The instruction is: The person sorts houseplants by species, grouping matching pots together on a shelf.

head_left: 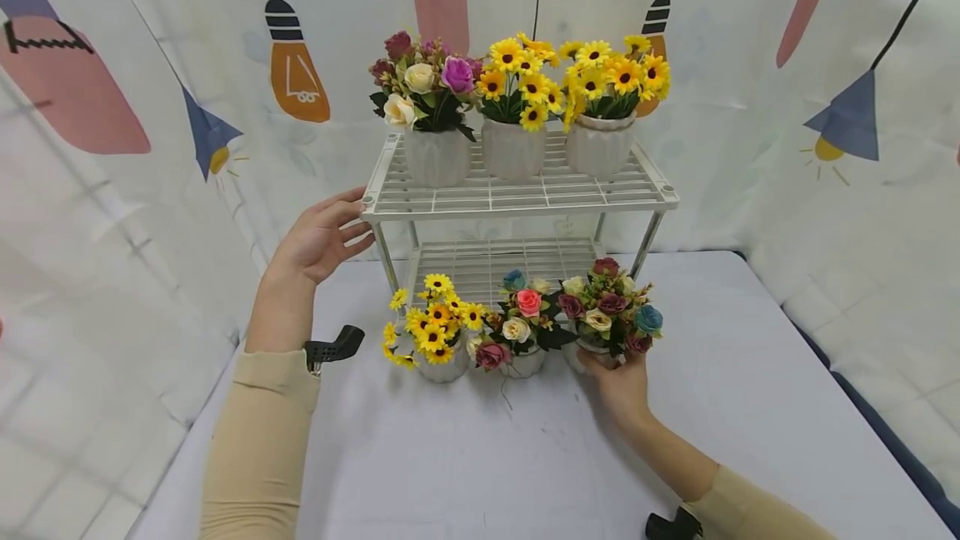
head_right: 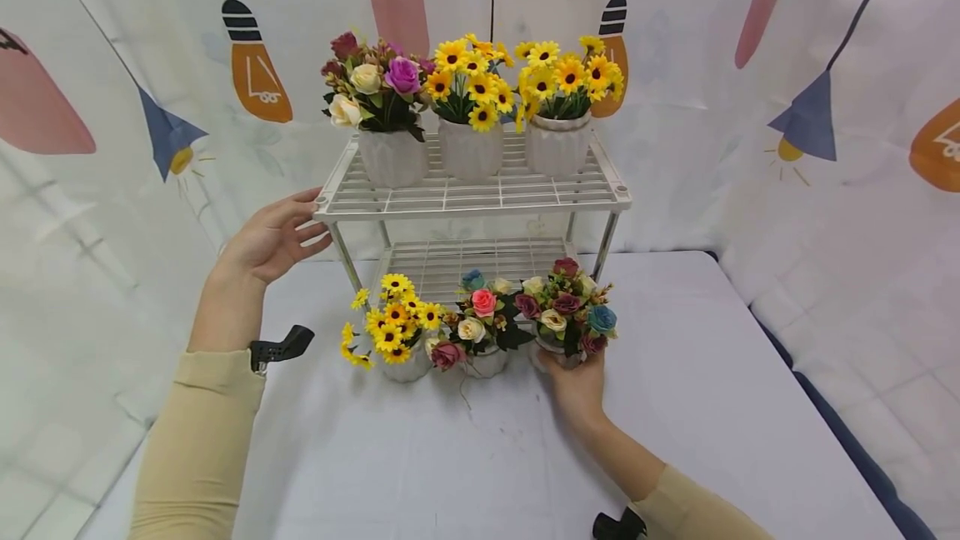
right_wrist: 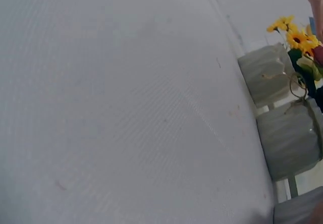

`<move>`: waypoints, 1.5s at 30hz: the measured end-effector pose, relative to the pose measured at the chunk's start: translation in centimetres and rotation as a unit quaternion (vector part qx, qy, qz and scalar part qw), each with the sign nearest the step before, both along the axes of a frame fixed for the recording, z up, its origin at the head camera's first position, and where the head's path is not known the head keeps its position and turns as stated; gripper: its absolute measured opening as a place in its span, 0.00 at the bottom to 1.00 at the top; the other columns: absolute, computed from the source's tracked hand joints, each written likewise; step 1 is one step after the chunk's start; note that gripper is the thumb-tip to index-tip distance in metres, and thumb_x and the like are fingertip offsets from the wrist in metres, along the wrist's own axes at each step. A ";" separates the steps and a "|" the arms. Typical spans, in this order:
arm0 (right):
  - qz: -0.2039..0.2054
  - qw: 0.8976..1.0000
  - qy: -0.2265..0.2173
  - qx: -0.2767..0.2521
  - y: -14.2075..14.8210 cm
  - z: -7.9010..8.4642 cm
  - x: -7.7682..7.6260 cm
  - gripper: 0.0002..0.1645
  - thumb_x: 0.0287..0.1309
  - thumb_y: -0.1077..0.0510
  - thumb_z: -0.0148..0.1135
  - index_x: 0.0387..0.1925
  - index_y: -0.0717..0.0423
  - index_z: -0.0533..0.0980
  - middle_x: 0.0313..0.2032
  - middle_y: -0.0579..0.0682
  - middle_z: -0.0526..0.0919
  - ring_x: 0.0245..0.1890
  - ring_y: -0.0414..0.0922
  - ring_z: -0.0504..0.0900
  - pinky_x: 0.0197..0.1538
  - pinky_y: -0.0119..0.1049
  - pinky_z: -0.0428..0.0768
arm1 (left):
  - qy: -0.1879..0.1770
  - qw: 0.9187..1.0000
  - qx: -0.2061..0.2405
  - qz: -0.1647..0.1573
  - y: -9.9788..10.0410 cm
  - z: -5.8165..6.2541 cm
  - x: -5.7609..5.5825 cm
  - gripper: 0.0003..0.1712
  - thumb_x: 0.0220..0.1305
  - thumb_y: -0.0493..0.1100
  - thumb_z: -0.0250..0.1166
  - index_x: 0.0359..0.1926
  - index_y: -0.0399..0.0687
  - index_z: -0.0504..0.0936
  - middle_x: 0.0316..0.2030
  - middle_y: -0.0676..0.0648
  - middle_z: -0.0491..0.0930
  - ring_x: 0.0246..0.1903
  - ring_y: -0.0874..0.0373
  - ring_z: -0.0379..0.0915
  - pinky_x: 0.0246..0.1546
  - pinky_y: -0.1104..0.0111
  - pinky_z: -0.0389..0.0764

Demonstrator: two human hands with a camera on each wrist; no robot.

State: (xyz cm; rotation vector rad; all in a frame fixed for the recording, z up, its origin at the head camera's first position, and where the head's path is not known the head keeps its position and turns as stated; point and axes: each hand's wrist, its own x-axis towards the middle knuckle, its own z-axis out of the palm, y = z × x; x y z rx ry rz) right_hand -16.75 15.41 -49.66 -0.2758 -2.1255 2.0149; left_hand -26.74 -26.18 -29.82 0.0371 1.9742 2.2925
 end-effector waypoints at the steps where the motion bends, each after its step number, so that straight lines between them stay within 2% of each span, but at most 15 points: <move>1: -0.004 1.000 -0.002 0.005 0.0 -0.1 0.0 0.55 0.58 0.65 0.75 0.77 0.59 0.51 0.73 0.57 0.62 0.73 0.49 0.58 0.71 0.46 0.61 | -0.001 1.000 0.004 -0.002 0.0 0.0 0.0 0.38 0.74 0.46 0.65 0.79 0.46 0.61 0.71 0.42 0.67 0.64 0.50 0.70 0.71 0.49 0.58; 4: -0.011 1.000 -0.006 0.010 -0.1 -0.2 -0.1 0.53 0.56 0.65 0.76 0.76 0.60 0.54 0.71 0.57 0.65 0.71 0.48 0.62 0.69 0.39 0.62 | -0.003 1.000 0.010 -0.008 -0.1 0.0 0.1 0.38 0.74 0.45 0.64 0.79 0.46 0.60 0.70 0.43 0.67 0.63 0.50 0.70 0.72 0.48 0.56; 7: -0.010 1.000 -0.007 0.006 -0.1 -0.1 -0.2 0.51 0.55 0.66 0.77 0.75 0.61 0.58 0.70 0.56 0.67 0.68 0.49 0.67 0.69 0.37 0.62 | -0.003 1.000 0.014 -0.009 -0.2 0.0 0.2 0.38 0.74 0.45 0.64 0.79 0.45 0.60 0.69 0.43 0.68 0.62 0.51 0.70 0.72 0.48 0.55; 14: -0.010 1.000 0.003 -0.010 -0.2 0.3 -0.3 0.54 0.53 0.67 0.78 0.76 0.60 0.56 0.72 0.56 0.66 0.74 0.50 0.60 0.75 0.46 0.53 | 0.003 1.000 0.014 -0.010 -0.2 0.1 0.3 0.38 0.75 0.45 0.63 0.79 0.45 0.59 0.69 0.43 0.68 0.62 0.51 0.71 0.72 0.48 0.55; 21: -0.015 1.000 0.006 -0.017 0.0 0.4 -0.1 0.56 0.53 0.68 0.78 0.77 0.58 0.55 0.73 0.54 0.66 0.74 0.49 0.60 0.74 0.46 0.56 | 0.003 1.000 0.015 -0.008 -0.1 0.1 0.2 0.38 0.75 0.45 0.64 0.79 0.45 0.60 0.70 0.43 0.67 0.62 0.51 0.71 0.71 0.49 0.56; 28: -0.040 0.999 0.016 -0.012 0.2 0.6 0.2 0.51 0.53 0.67 0.79 0.74 0.57 0.61 0.69 0.51 0.71 0.70 0.45 0.65 0.70 0.40 0.63 | 0.004 1.000 0.015 -0.010 -0.2 0.1 0.2 0.38 0.75 0.45 0.63 0.79 0.45 0.60 0.64 0.47 0.72 0.61 0.52 0.72 0.71 0.48 0.56; 31: -0.053 0.998 0.026 -0.021 0.5 1.1 0.1 0.51 0.53 0.67 0.79 0.74 0.56 0.62 0.69 0.50 0.71 0.70 0.45 0.66 0.70 0.39 0.63 | 0.003 1.000 0.017 -0.009 -0.2 0.2 0.1 0.38 0.75 0.45 0.64 0.79 0.45 0.60 0.65 0.46 0.72 0.61 0.52 0.72 0.71 0.47 0.56; 35: -0.064 0.996 0.036 -0.053 0.7 1.8 -0.4 0.52 0.52 0.68 0.78 0.75 0.54 0.62 0.69 0.48 0.70 0.71 0.44 0.65 0.72 0.42 0.62 | 0.002 1.000 0.017 -0.007 -0.1 0.1 0.0 0.38 0.74 0.45 0.65 0.79 0.45 0.61 0.67 0.45 0.70 0.62 0.51 0.71 0.71 0.47 0.56; 41: -0.072 0.991 0.069 -0.086 -0.1 3.1 -1.7 0.54 0.52 0.70 0.78 0.76 0.55 0.60 0.71 0.48 0.68 0.72 0.44 0.63 0.71 0.46 0.65 | -0.001 1.000 0.018 -0.005 0.0 0.1 0.1 0.38 0.74 0.46 0.65 0.79 0.46 0.61 0.65 0.47 0.73 0.62 0.52 0.72 0.71 0.49 0.57; 45: -0.092 0.987 0.098 -0.085 -1.2 2.8 -3.3 0.54 0.50 0.71 0.79 0.75 0.57 0.61 0.69 0.50 0.70 0.70 0.44 0.66 0.69 0.43 0.67 | -0.002 1.000 0.014 -0.002 0.0 0.0 0.0 0.38 0.74 0.46 0.65 0.79 0.47 0.61 0.67 0.45 0.70 0.63 0.51 0.71 0.70 0.50 0.58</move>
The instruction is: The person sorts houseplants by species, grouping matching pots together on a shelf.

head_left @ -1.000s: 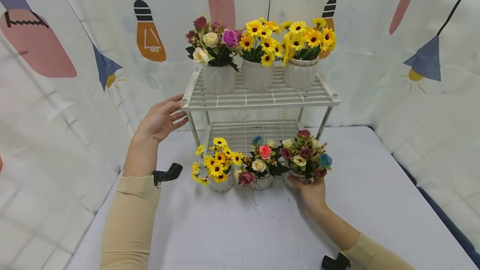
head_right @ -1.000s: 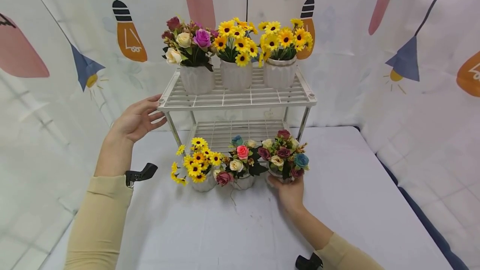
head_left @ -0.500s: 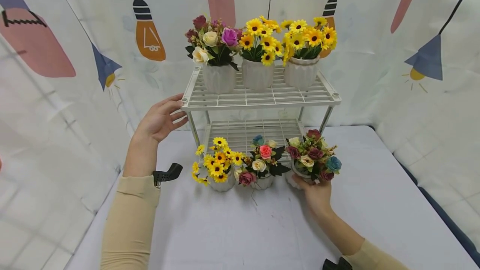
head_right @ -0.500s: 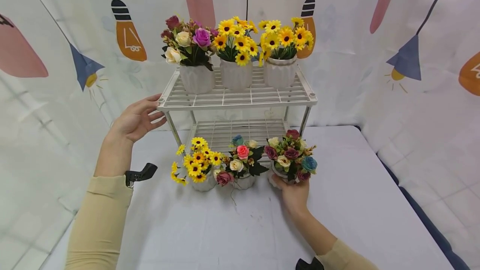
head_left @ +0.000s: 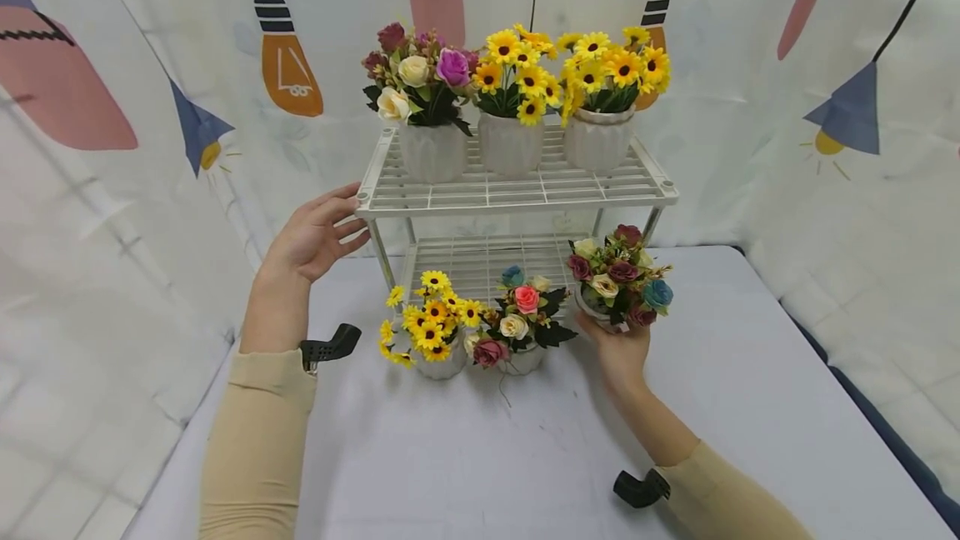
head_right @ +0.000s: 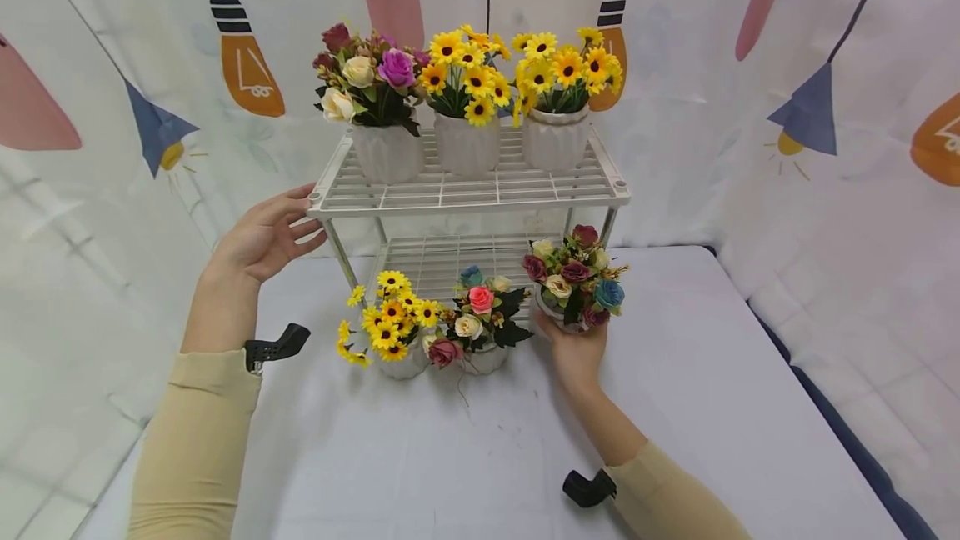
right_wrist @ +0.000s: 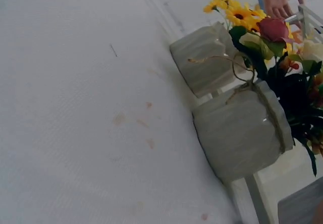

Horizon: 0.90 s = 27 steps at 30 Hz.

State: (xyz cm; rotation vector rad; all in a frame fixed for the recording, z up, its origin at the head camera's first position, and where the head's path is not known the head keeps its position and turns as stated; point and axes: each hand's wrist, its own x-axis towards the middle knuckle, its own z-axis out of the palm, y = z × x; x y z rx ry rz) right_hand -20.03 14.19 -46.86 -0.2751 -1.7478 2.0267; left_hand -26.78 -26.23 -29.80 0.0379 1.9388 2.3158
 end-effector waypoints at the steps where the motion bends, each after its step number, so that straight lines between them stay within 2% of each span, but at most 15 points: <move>1: -0.006 1.000 0.006 0.006 -0.3 -0.1 -0.4 0.54 0.49 0.70 0.79 0.75 0.57 0.61 0.69 0.51 0.71 0.70 0.45 0.67 0.69 0.42 0.67 | 0.000 1.000 -0.003 0.001 0.0 0.0 -0.1 0.38 0.74 0.47 0.65 0.79 0.47 0.61 0.68 0.45 0.70 0.63 0.51 0.71 0.70 0.50 0.59; 3: -0.016 1.000 0.024 0.010 -0.6 -0.9 -1.5 0.54 0.48 0.69 0.80 0.74 0.58 0.61 0.68 0.51 0.72 0.70 0.45 0.68 0.70 0.39 0.65 | 0.000 1.000 -0.004 0.003 0.0 -0.1 -0.2 0.38 0.74 0.47 0.65 0.78 0.47 0.61 0.67 0.46 0.71 0.63 0.51 0.71 0.69 0.50 0.60; 6: -0.026 0.999 0.023 0.026 -1.0 -1.1 -2.5 0.55 0.48 0.67 0.82 0.73 0.58 0.60 0.68 0.52 0.72 0.70 0.46 0.67 0.71 0.39 0.62 | 0.001 1.000 0.001 0.000 0.0 -0.1 -0.2 0.38 0.74 0.46 0.65 0.79 0.47 0.61 0.66 0.47 0.72 0.62 0.52 0.72 0.70 0.50 0.59; 12: -0.057 0.997 -0.026 0.045 -1.7 -1.0 -4.6 0.55 0.48 0.68 0.80 0.74 0.58 0.59 0.70 0.54 0.69 0.72 0.47 0.65 0.72 0.39 0.60 | 0.001 1.000 0.008 -0.001 0.0 -0.1 -0.3 0.38 0.74 0.46 0.65 0.79 0.47 0.61 0.66 0.47 0.71 0.63 0.51 0.71 0.70 0.49 0.58; 13: -0.061 0.997 -0.029 0.039 -1.8 -0.9 -5.0 0.56 0.49 0.69 0.79 0.75 0.58 0.59 0.71 0.54 0.68 0.72 0.47 0.63 0.72 0.39 0.61 | 0.002 1.000 0.004 0.001 0.0 -0.1 -0.3 0.37 0.74 0.47 0.65 0.78 0.47 0.62 0.66 0.47 0.71 0.63 0.51 0.71 0.69 0.49 0.60; 15: -0.054 0.998 -0.018 -0.009 -2.1 -0.8 -5.7 0.57 0.50 0.73 0.77 0.77 0.56 0.56 0.73 0.54 0.65 0.74 0.46 0.60 0.70 0.41 0.66 | 0.002 1.000 0.003 0.003 0.1 -0.2 -0.3 0.37 0.74 0.47 0.65 0.78 0.48 0.62 0.66 0.47 0.71 0.63 0.51 0.71 0.69 0.50 0.60; 17: -0.061 0.997 -0.031 -0.021 -2.2 -0.8 -6.3 0.58 0.51 0.71 0.78 0.78 0.54 0.55 0.74 0.54 0.63 0.75 0.46 0.59 0.70 0.40 0.66 | 0.002 1.000 0.003 0.003 0.1 -0.2 -0.4 0.37 0.74 0.47 0.66 0.78 0.48 0.63 0.67 0.47 0.71 0.63 0.51 0.71 0.67 0.51 0.62; 20: -0.072 0.996 -0.051 -0.025 -2.4 -0.9 -7.0 0.60 0.50 0.69 0.80 0.78 0.55 0.55 0.75 0.57 0.62 0.76 0.47 0.56 0.73 0.40 0.61 | 0.001 1.000 0.002 0.001 0.1 -0.2 -0.4 0.37 0.74 0.47 0.65 0.78 0.48 0.63 0.66 0.47 0.72 0.61 0.52 0.72 0.65 0.54 0.65; 22: -0.086 0.993 -0.075 0.016 -2.4 -1.0 -7.3 0.62 0.50 0.62 0.82 0.78 0.56 0.54 0.75 0.58 0.61 0.77 0.48 0.55 0.75 0.36 0.52 | -0.001 1.000 0.001 0.000 0.1 -0.2 -0.3 0.37 0.74 0.47 0.65 0.78 0.48 0.63 0.65 0.48 0.73 0.61 0.53 0.73 0.63 0.55 0.66; 27: -0.087 0.994 -0.061 0.040 -2.5 -1.2 -7.8 0.65 0.50 0.59 0.83 0.79 0.61 0.50 0.76 0.58 0.59 0.77 0.49 0.53 0.75 0.37 0.48 | 0.001 1.000 0.006 0.003 0.1 -0.2 -0.3 0.36 0.74 0.47 0.65 0.78 0.48 0.63 0.63 0.49 0.74 0.60 0.54 0.73 0.61 0.57 0.68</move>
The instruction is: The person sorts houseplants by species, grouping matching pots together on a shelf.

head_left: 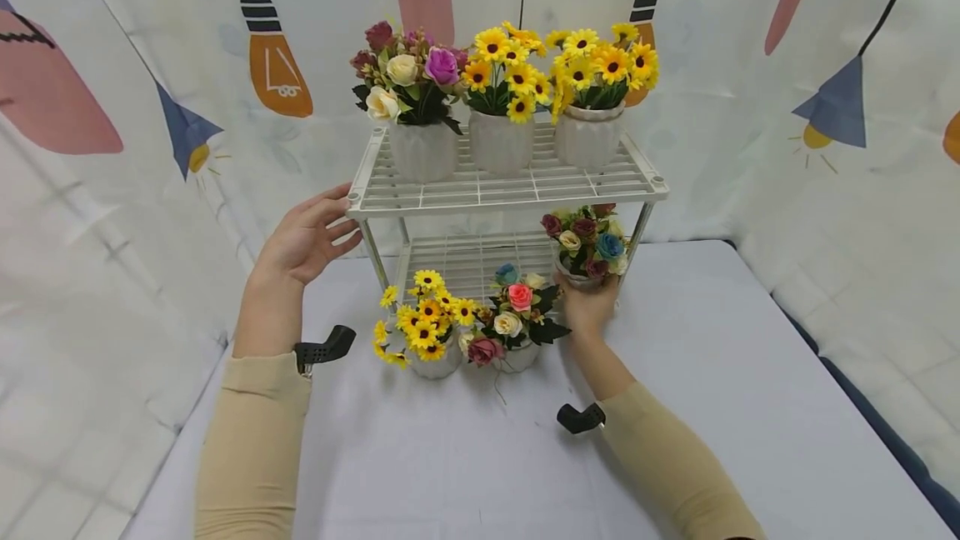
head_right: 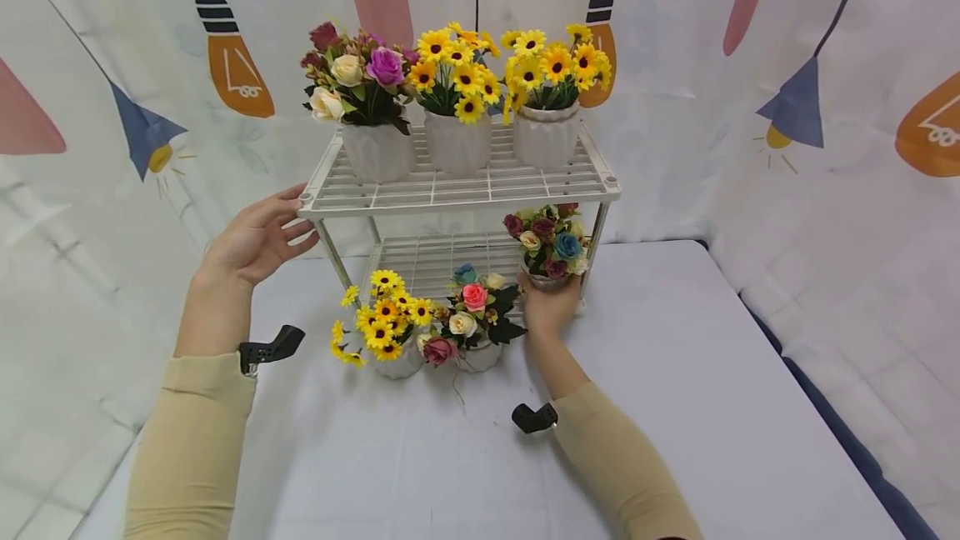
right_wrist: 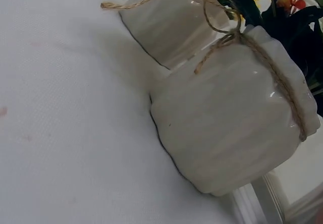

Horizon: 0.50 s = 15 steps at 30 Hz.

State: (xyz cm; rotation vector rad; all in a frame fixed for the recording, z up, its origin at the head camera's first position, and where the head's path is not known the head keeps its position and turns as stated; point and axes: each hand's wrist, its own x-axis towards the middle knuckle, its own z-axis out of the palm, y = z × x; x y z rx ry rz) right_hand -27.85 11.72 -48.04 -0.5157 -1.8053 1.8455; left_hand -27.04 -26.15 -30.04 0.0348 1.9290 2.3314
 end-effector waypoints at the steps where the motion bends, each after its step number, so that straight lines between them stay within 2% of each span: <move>1: -0.001 1.000 0.006 0.002 0.0 -0.1 -0.1 0.65 0.50 0.59 0.83 0.79 0.61 0.50 0.76 0.58 0.59 0.77 0.49 0.53 0.75 0.37 0.49 | 0.001 1.000 0.002 0.000 0.0 0.0 0.0 0.36 0.74 0.46 0.65 0.77 0.47 0.63 0.64 0.49 0.74 0.60 0.53 0.73 0.61 0.57 0.68; 6: -0.011 1.000 0.006 0.013 0.0 -0.6 0.6 0.59 0.51 0.61 0.82 0.77 0.64 0.55 0.75 0.62 0.62 0.76 0.52 0.57 0.75 0.40 0.54 | -0.002 1.000 0.002 -0.001 0.0 -0.1 0.1 0.36 0.75 0.46 0.65 0.78 0.48 0.63 0.64 0.48 0.73 0.60 0.54 0.74 0.60 0.59 0.70; 10: -0.011 1.000 -0.002 0.027 0.1 -0.7 2.0 0.51 0.51 0.63 0.79 0.73 0.63 0.61 0.71 0.61 0.67 0.73 0.52 0.62 0.73 0.42 0.60 | 0.003 1.000 0.008 -0.004 -0.1 -0.1 0.3 0.37 0.75 0.46 0.64 0.78 0.47 0.62 0.63 0.48 0.74 0.57 0.55 0.76 0.56 0.61 0.74; 15: -0.002 0.999 -0.003 0.033 0.2 -0.6 3.7 0.48 0.54 0.62 0.77 0.71 0.63 0.61 0.68 0.62 0.67 0.71 0.54 0.63 0.72 0.46 0.61 | 0.013 1.000 0.014 -0.009 -0.2 -0.1 0.3 0.36 0.75 0.44 0.64 0.78 0.46 0.62 0.63 0.46 0.75 0.54 0.57 0.78 0.53 0.63 0.75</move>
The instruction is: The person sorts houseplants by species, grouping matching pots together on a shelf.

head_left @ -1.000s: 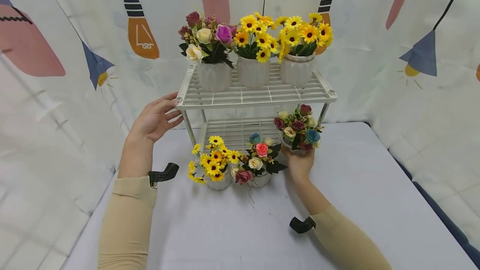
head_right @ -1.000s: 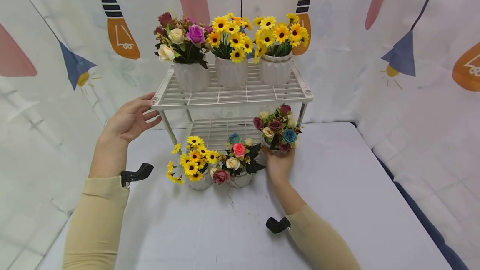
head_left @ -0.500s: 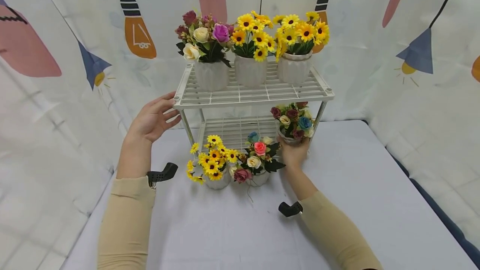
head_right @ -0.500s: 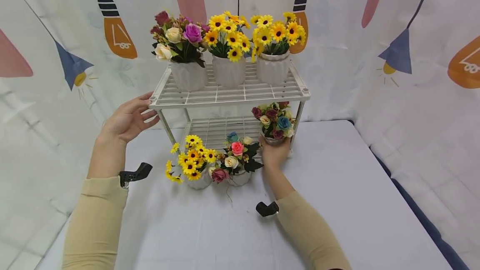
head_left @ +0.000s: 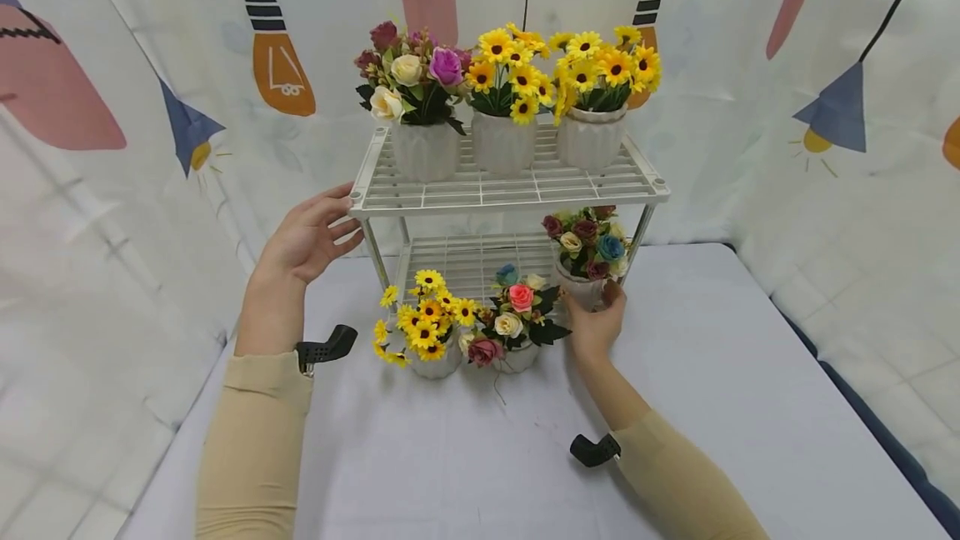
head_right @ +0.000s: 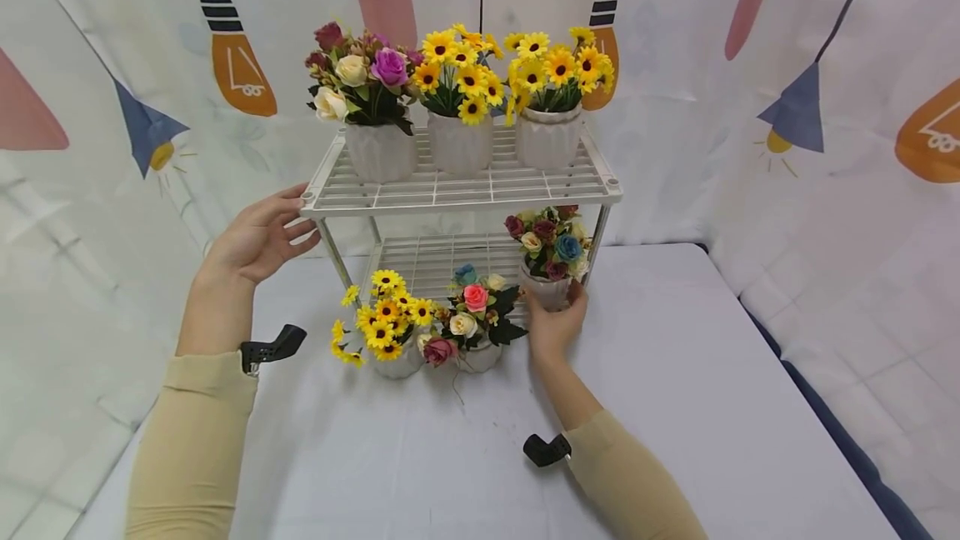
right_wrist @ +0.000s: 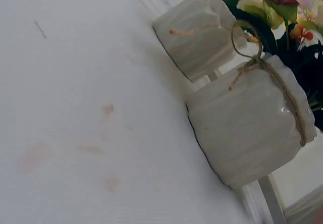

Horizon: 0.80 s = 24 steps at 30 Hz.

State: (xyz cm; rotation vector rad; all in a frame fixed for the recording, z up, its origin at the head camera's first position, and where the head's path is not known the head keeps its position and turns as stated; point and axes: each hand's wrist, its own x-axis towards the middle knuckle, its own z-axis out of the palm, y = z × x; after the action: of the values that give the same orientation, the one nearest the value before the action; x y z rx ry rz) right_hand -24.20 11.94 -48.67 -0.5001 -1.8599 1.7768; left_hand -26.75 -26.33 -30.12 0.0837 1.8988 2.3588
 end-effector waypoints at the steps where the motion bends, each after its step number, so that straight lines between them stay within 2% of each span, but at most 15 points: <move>1: 0.004 1.000 -0.003 -0.001 0.0 0.0 0.3 0.48 0.55 0.61 0.77 0.71 0.63 0.60 0.68 0.62 0.67 0.71 0.55 0.63 0.71 0.47 0.62 | -0.001 1.000 -0.004 0.003 0.0 0.0 0.0 0.35 0.75 0.44 0.64 0.78 0.47 0.63 0.63 0.47 0.75 0.53 0.57 0.78 0.52 0.63 0.76; 9: 0.057 0.998 -0.025 -0.021 -0.1 0.1 2.5 0.50 0.57 0.59 0.77 0.72 0.65 0.57 0.70 0.61 0.63 0.70 0.57 0.61 0.68 0.52 0.66 | -0.004 1.000 -0.008 0.007 0.1 -0.1 -0.1 0.36 0.75 0.45 0.64 0.78 0.47 0.63 0.61 0.48 0.77 0.54 0.56 0.77 0.53 0.63 0.75; 17: 0.122 0.991 -0.036 -0.034 -0.9 0.2 4.8 0.43 0.57 0.74 0.64 0.71 0.70 0.57 0.69 0.66 0.63 0.69 0.59 0.64 0.65 0.54 0.70 | -0.002 1.000 0.008 -0.001 0.0 -0.2 0.1 0.36 0.75 0.44 0.64 0.78 0.47 0.62 0.62 0.48 0.76 0.54 0.57 0.77 0.53 0.63 0.75; 24: 0.175 0.983 -0.042 -0.026 -1.8 -0.4 7.2 0.46 0.58 0.70 0.70 0.71 0.69 0.55 0.70 0.66 0.60 0.69 0.61 0.63 0.68 0.56 0.67 | 0.001 1.000 0.026 -0.017 -0.1 0.1 0.2 0.37 0.75 0.43 0.63 0.79 0.45 0.60 0.59 0.49 0.78 0.53 0.57 0.77 0.53 0.63 0.74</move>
State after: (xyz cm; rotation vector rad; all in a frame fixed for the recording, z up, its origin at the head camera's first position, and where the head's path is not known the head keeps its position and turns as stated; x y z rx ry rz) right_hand -16.97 10.12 -49.06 -0.2804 -2.0643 2.0607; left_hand -26.55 -26.41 -30.05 0.1208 1.8227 2.3866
